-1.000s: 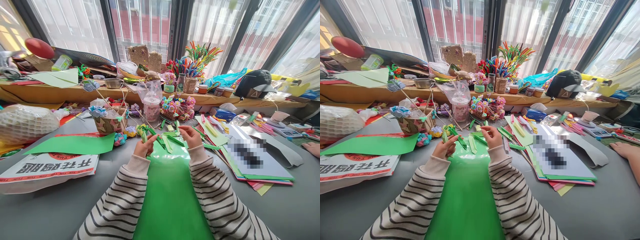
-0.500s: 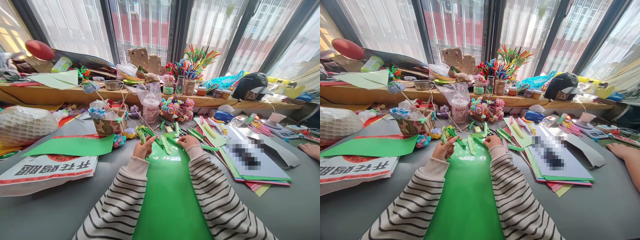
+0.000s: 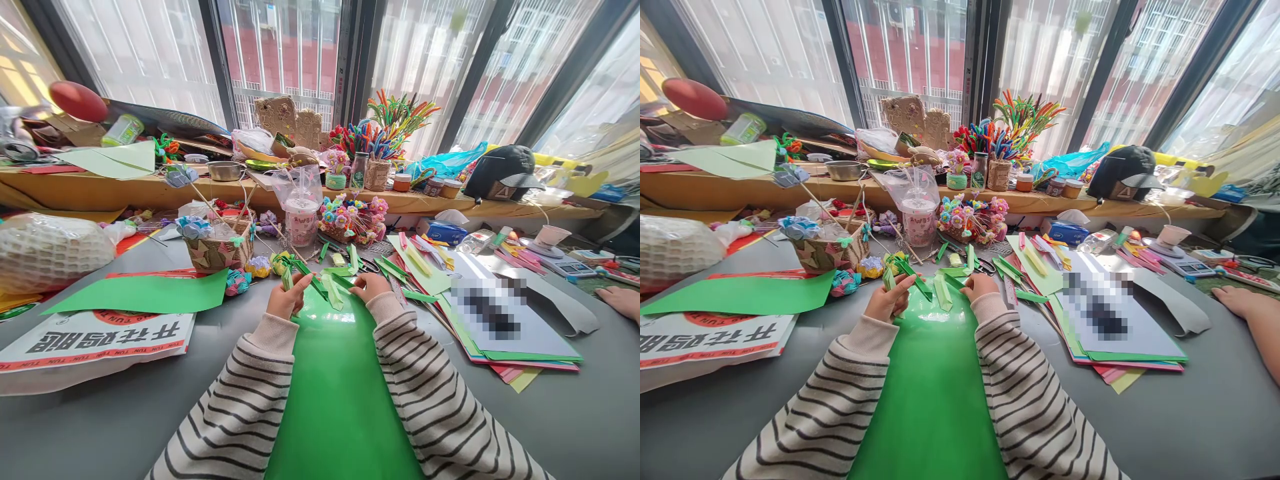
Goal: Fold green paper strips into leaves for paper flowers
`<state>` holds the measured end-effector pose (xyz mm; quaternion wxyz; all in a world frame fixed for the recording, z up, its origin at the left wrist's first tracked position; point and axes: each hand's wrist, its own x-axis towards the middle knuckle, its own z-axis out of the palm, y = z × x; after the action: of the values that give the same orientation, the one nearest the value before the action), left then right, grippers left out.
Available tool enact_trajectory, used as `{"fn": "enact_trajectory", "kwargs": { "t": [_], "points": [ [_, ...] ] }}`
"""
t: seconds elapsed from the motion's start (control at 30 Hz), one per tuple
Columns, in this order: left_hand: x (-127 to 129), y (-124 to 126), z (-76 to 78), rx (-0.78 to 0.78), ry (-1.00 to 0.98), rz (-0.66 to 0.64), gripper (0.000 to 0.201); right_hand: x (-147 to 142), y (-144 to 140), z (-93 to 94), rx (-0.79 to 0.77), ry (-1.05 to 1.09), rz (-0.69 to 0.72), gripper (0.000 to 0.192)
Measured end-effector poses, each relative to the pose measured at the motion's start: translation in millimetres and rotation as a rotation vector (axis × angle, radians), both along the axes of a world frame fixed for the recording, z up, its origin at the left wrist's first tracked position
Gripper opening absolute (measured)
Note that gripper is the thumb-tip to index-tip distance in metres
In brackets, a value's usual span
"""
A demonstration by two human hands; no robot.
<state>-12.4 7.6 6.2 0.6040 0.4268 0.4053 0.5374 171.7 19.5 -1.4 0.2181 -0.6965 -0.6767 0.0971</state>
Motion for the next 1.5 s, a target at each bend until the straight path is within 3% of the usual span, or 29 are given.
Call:
{"fn": "enact_trajectory", "kwargs": {
  "t": [0.2,0.37,0.47,0.77,1.2,1.5],
  "points": [
    [2,-1,-0.6,0.012,0.061,0.014,0.036,2,-10,14.1,0.187,0.326,-0.063,0.023],
    [5,-4,0.7,0.009,0.142,0.029,0.036,-19,-17,14.6,0.143,0.769,0.106,0.031],
    [8,-6,1.9,0.005,0.159,0.002,0.037,-31,-20,12.5,0.080,0.891,0.196,0.029],
    [9,-7,2.5,0.002,0.144,-0.009,0.034,-33,-25,17.4,0.170,0.721,0.253,0.018],
    [11,-7,-0.8,0.018,0.209,0.033,0.042,-34,-26,15.8,0.161,0.713,0.261,0.013],
    [13,-10,1.1,0.032,0.255,0.069,0.036,-35,-27,17.3,0.186,0.643,0.297,0.009]
  ]
}}
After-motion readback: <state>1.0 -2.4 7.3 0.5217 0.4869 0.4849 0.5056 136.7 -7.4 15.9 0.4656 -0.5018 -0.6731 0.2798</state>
